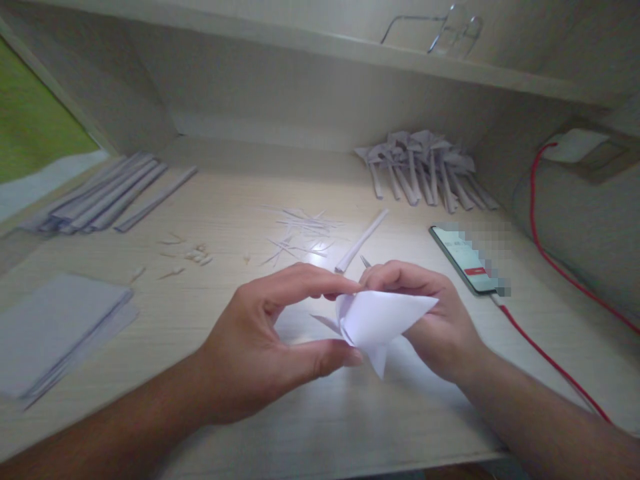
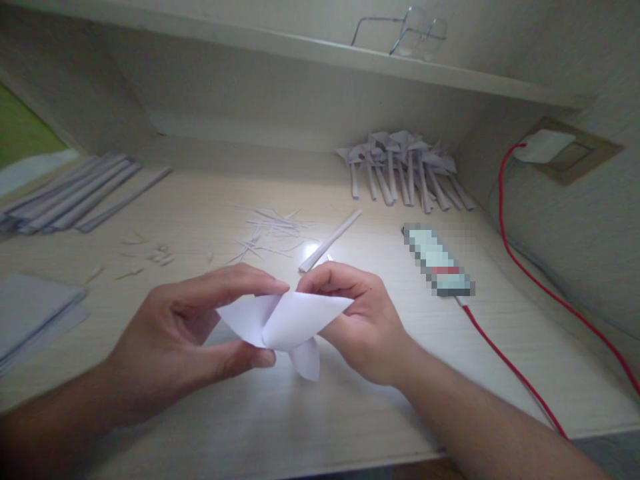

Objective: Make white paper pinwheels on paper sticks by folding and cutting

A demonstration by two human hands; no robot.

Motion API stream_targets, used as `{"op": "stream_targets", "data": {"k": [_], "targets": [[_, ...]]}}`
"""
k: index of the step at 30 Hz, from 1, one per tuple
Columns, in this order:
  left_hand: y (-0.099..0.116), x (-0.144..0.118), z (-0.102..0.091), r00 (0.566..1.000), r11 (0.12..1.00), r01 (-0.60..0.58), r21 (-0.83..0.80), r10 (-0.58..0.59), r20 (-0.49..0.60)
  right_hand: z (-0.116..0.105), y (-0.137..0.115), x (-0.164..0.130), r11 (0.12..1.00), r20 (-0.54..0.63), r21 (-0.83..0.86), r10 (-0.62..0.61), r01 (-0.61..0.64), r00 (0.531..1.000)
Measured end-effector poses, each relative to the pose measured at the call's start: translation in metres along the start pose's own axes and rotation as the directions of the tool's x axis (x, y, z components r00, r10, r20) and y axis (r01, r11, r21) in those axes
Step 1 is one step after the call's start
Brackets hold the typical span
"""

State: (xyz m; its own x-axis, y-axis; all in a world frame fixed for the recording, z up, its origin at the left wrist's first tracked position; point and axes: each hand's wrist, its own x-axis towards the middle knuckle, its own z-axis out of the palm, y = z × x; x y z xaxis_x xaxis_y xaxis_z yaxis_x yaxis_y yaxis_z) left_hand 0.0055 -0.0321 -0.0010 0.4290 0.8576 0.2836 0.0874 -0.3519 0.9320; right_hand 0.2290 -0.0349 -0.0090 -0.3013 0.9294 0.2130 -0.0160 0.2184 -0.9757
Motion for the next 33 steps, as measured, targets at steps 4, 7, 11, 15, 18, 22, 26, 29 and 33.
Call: {"op": "stream_targets", "data": {"k": [4,7,11,15,18,22,26,29,33], "targets": [[0.0021,0.0000,-0.0001,1.000,1.000,-0.010,0.019,0.011,-0.015,0.0022,-0.0010,0.0000,1.000,-0.007,0.025,0.008,-0.008,1.000],[0.0026,-0.0007,0.0002,1.000,0.999,-0.015,0.031,0.015,-0.023,0.0037,-0.0017,0.0004,1.000,-0.007,0.031,0.000,0.000,1.000],[0.0013,-0.0026,0.0014,0.999,0.999,-0.021,0.034,0.022,-0.026,0.0040,-0.0020,0.0005,1.000,0.000,0.010,0.008,-0.008,1.000],[0.0010,-0.0041,0.0020,0.997,0.996,-0.059,0.063,0.062,-0.053,0.0043,-0.0019,0.0001,1.000,-0.005,-0.010,0.017,-0.017,1.000],[0.0016,-0.0035,0.0018,0.997,0.994,-0.063,0.090,0.067,-0.034,0.0044,-0.0009,-0.0004,0.998,0.003,-0.056,-0.003,0.003,1.000],[0.0027,-0.0011,0.0022,0.997,0.992,-0.067,0.102,0.071,-0.035,0.0042,0.0007,-0.0007,0.988,0.048,-0.142,-0.052,0.058,0.997],[0.0032,0.0004,0.0024,0.995,0.990,-0.084,0.117,0.089,-0.040,0.0047,-0.0001,-0.0007,0.985,0.054,-0.164,-0.052,0.060,0.997],[0.0019,0.0001,0.0014,0.996,0.989,-0.085,0.119,0.088,-0.024,0.0054,-0.0025,0.0003,0.988,0.031,-0.154,-0.020,0.025,0.999],[0.0000,-0.0007,0.0011,0.997,0.997,-0.002,0.075,0.007,-0.078,0.0054,-0.0051,0.0037,0.994,0.011,-0.086,0.076,-0.075,0.997]]}}
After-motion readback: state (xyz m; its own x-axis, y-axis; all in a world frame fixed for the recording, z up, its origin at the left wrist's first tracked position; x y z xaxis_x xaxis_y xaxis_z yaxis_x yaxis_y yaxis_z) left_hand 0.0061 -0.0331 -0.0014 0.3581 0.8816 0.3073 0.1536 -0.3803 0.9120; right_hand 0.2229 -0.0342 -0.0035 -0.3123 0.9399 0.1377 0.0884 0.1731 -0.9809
